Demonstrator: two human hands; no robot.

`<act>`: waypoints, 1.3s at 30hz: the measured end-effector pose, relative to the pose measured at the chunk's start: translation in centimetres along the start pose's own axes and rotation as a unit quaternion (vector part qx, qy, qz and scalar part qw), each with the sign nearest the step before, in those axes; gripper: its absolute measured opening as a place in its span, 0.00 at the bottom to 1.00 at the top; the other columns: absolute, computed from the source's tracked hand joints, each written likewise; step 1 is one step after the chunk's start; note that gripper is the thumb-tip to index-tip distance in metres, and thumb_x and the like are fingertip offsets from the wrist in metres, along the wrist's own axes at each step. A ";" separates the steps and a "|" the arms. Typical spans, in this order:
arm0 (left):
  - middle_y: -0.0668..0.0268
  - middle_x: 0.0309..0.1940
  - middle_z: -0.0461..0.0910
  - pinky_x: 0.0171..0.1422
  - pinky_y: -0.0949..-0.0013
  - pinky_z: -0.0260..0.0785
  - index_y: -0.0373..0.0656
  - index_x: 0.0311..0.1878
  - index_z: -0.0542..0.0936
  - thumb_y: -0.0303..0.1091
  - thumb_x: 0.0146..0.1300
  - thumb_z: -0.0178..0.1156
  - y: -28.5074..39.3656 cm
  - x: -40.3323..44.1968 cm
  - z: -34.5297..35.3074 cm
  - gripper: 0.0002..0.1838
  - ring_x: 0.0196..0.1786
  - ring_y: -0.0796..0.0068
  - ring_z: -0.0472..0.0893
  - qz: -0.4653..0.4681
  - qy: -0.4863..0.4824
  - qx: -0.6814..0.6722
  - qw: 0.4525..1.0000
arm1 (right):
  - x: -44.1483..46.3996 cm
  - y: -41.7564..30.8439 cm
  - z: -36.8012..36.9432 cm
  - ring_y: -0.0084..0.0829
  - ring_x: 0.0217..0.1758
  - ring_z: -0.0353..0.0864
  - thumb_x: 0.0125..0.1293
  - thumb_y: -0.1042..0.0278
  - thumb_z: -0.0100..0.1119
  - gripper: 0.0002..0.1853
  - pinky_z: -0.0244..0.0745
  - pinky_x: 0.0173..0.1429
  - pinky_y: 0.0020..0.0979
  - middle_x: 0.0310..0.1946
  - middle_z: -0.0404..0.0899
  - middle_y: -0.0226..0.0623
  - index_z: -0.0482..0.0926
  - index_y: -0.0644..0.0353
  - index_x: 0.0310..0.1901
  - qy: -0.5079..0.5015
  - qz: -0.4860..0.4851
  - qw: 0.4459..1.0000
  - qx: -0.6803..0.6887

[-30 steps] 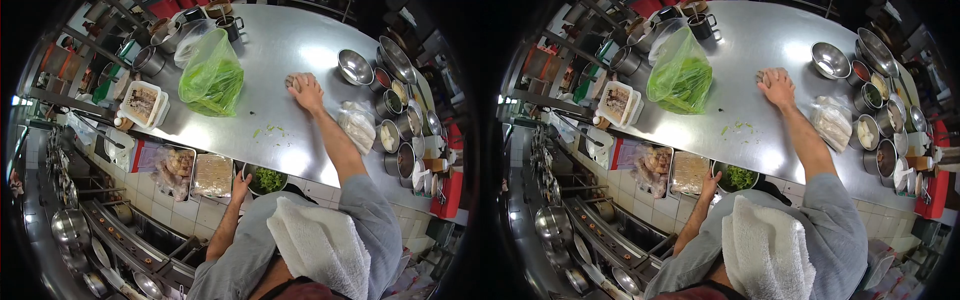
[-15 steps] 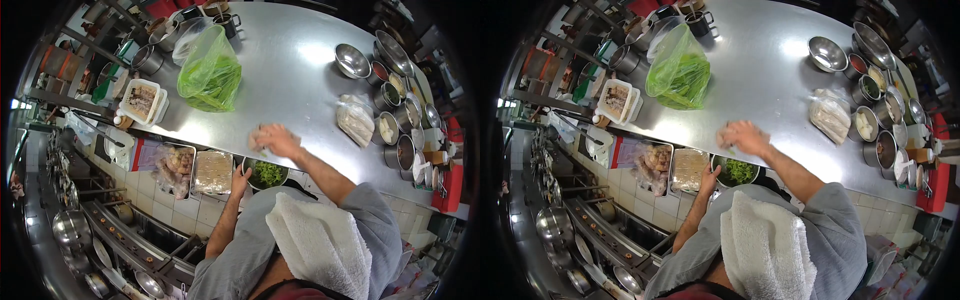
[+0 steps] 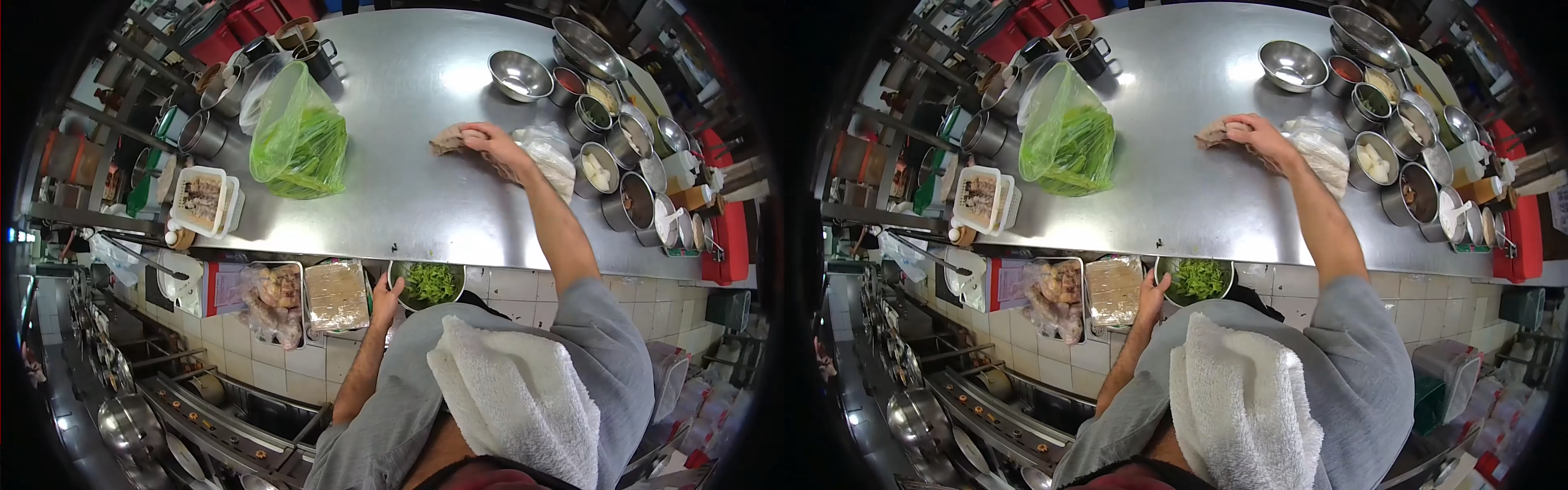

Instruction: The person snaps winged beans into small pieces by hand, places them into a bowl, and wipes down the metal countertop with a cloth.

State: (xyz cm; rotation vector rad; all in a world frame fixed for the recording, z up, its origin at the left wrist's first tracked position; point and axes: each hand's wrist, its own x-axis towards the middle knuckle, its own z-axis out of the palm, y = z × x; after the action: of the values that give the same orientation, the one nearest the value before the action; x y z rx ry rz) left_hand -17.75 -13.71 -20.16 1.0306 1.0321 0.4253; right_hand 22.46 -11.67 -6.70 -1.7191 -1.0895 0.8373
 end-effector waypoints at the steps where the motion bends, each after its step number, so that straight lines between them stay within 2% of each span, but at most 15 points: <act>1: 0.64 0.44 0.80 0.53 0.71 0.69 0.36 0.54 0.74 0.31 0.64 0.59 -0.2 0.0 -0.1 0.17 0.45 0.76 0.77 0.000 -0.003 0.004 1.000 | 0.8 1.2 0.7 0.27 0.40 0.77 0.62 0.62 0.58 0.16 0.72 0.47 0.32 0.47 0.77 0.31 0.78 0.49 0.53 0.007 -0.009 0.998 -0.064; 2: 0.63 0.44 0.80 0.53 0.71 0.69 0.36 0.55 0.74 0.31 0.64 0.59 -0.6 0.1 -0.2 0.17 0.45 0.76 0.77 0.001 -0.010 -0.001 1.000 | 0.7 2.3 2.2 0.27 0.40 0.77 0.62 0.62 0.58 0.16 0.72 0.47 0.32 0.47 0.77 0.31 0.78 0.49 0.53 0.011 -0.008 0.998 -0.061; 4: 0.63 0.44 0.80 0.53 0.71 0.69 0.36 0.55 0.74 0.31 0.64 0.59 -0.7 0.4 -0.2 0.17 0.45 0.75 0.77 0.003 -0.019 -0.002 1.000 | -0.1 3.5 5.7 0.36 0.51 0.73 0.63 0.55 0.55 0.17 0.66 0.55 0.43 0.51 0.74 0.36 0.77 0.49 0.51 0.221 -0.105 0.859 -0.451; 10: 0.65 0.43 0.79 0.53 0.71 0.68 0.37 0.52 0.74 0.30 0.64 0.58 -1.5 0.4 -1.1 0.15 0.44 0.76 0.76 0.028 0.012 -0.043 0.999 | -10.8 -0.3 15.2 0.40 0.53 0.69 0.62 0.63 0.53 0.11 0.64 0.55 0.43 0.51 0.72 0.37 0.77 0.46 0.46 0.009 -0.136 0.914 -0.382; 15: 0.64 0.47 0.79 0.53 0.71 0.69 0.37 0.56 0.73 0.27 0.65 0.56 -2.5 1.1 -3.4 0.16 0.47 0.74 0.77 0.043 0.018 -0.030 0.998 | -15.8 -1.3 20.9 0.39 0.53 0.70 0.58 0.66 0.58 0.11 0.64 0.55 0.43 0.47 0.73 0.36 0.79 0.48 0.44 -0.090 -0.290 0.905 -0.297; 16: 0.65 0.46 0.79 0.54 0.71 0.68 0.38 0.56 0.74 0.28 0.65 0.56 -2.8 1.3 -3.7 0.16 0.47 0.74 0.77 0.057 0.019 -0.032 0.998 | -16.0 -0.9 20.7 0.39 0.53 0.70 0.58 0.66 0.58 0.11 0.64 0.55 0.43 0.47 0.73 0.36 0.79 0.48 0.44 -0.085 -0.286 0.906 -0.301; 19: 0.65 0.46 0.79 0.54 0.71 0.68 0.38 0.56 0.73 0.26 0.65 0.56 -2.8 0.6 -4.2 0.16 0.47 0.75 0.77 0.035 0.020 -0.044 0.998 | -16.4 -0.5 18.6 0.39 0.50 0.72 0.57 0.65 0.62 0.11 0.67 0.57 0.37 0.44 0.75 0.38 0.81 0.56 0.42 -0.072 -0.196 0.978 -0.011; 22: 0.65 0.46 0.79 0.53 0.71 0.69 0.38 0.55 0.74 0.26 0.65 0.56 -2.9 -0.1 -4.3 0.15 0.46 0.75 0.77 0.013 0.029 -0.062 0.998 | -18.1 -0.1 12.0 0.33 0.52 0.73 0.58 0.65 0.64 0.14 0.67 0.60 0.32 0.44 0.75 0.36 0.80 0.57 0.46 0.057 -0.088 0.990 0.096; 26: 0.65 0.45 0.79 0.51 0.71 0.70 0.38 0.55 0.74 0.27 0.65 0.56 -3.2 -0.5 -3.8 0.15 0.45 0.75 0.77 0.020 0.035 -0.051 0.998 | -19.0 4.1 2.6 0.33 0.53 0.73 0.59 0.65 0.64 0.16 0.67 0.59 0.31 0.46 0.75 0.37 0.80 0.59 0.47 0.232 -0.016 0.972 0.040; 30: 0.66 0.43 0.79 0.49 0.72 0.68 0.38 0.53 0.74 0.28 0.64 0.58 -3.5 -0.3 -3.8 0.14 0.43 0.77 0.76 0.026 0.034 -0.011 0.999 | -18.2 2.3 4.5 0.45 0.50 0.74 0.63 0.57 0.55 0.15 0.68 0.57 0.40 0.47 0.75 0.47 0.80 0.60 0.43 0.301 0.078 0.926 -0.214; 34: 0.67 0.42 0.79 0.50 0.72 0.69 0.37 0.53 0.75 0.27 0.64 0.58 -4.0 0.3 -4.2 0.14 0.44 0.76 0.76 0.033 0.047 -0.059 0.997 | -15.7 1.5 14.5 0.47 0.46 0.74 0.63 0.62 0.50 0.14 0.69 0.51 0.46 0.41 0.77 0.47 0.74 0.60 0.46 0.099 -0.191 0.944 -0.250; 35: 0.67 0.42 0.79 0.50 0.72 0.69 0.37 0.53 0.75 0.27 0.64 0.58 -4.1 0.2 -4.4 0.14 0.44 0.76 0.76 0.030 0.047 -0.058 0.997 | -15.2 -2.1 16.2 0.45 0.44 0.78 0.62 0.63 0.51 0.10 0.72 0.49 0.45 0.38 0.80 0.44 0.78 0.56 0.40 -0.051 -0.108 0.962 -0.244; 36: 0.66 0.45 0.79 0.51 0.71 0.69 0.38 0.54 0.74 0.26 0.64 0.57 -4.1 0.3 -4.8 0.15 0.46 0.75 0.76 0.034 0.054 -0.056 0.996 | -14.7 -1.6 19.2 0.44 0.42 0.79 0.61 0.64 0.52 0.09 0.74 0.44 0.46 0.38 0.80 0.43 0.76 0.56 0.41 -0.072 -0.204 0.951 -0.222; 38: 0.65 0.50 0.77 0.53 0.71 0.70 0.38 0.55 0.74 0.25 0.64 0.57 -4.0 0.5 -5.5 0.16 0.50 0.74 0.76 0.044 0.069 -0.051 0.995 | -14.0 -1.8 22.7 0.38 0.48 0.73 0.63 0.60 0.55 0.12 0.68 0.53 0.41 0.41 0.75 0.35 0.78 0.51 0.46 -0.178 -0.349 0.899 -0.199; 39: 0.63 0.51 0.76 0.53 0.69 0.71 0.39 0.56 0.73 0.25 0.63 0.57 -1.7 -0.8 -4.8 0.17 0.53 0.73 0.75 0.083 0.048 -0.072 0.993 | -13.6 -1.8 23.8 0.37 0.50 0.70 0.62 0.58 0.57 0.13 0.64 0.56 0.39 0.43 0.72 0.33 0.79 0.48 0.48 -0.259 -0.295 0.908 -0.146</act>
State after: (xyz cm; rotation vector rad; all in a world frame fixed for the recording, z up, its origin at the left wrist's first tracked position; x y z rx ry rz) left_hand -22.49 -12.71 -21.83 0.9774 0.9899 0.6806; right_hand -4.04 -15.99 -12.60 -1.2772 -2.0559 0.7708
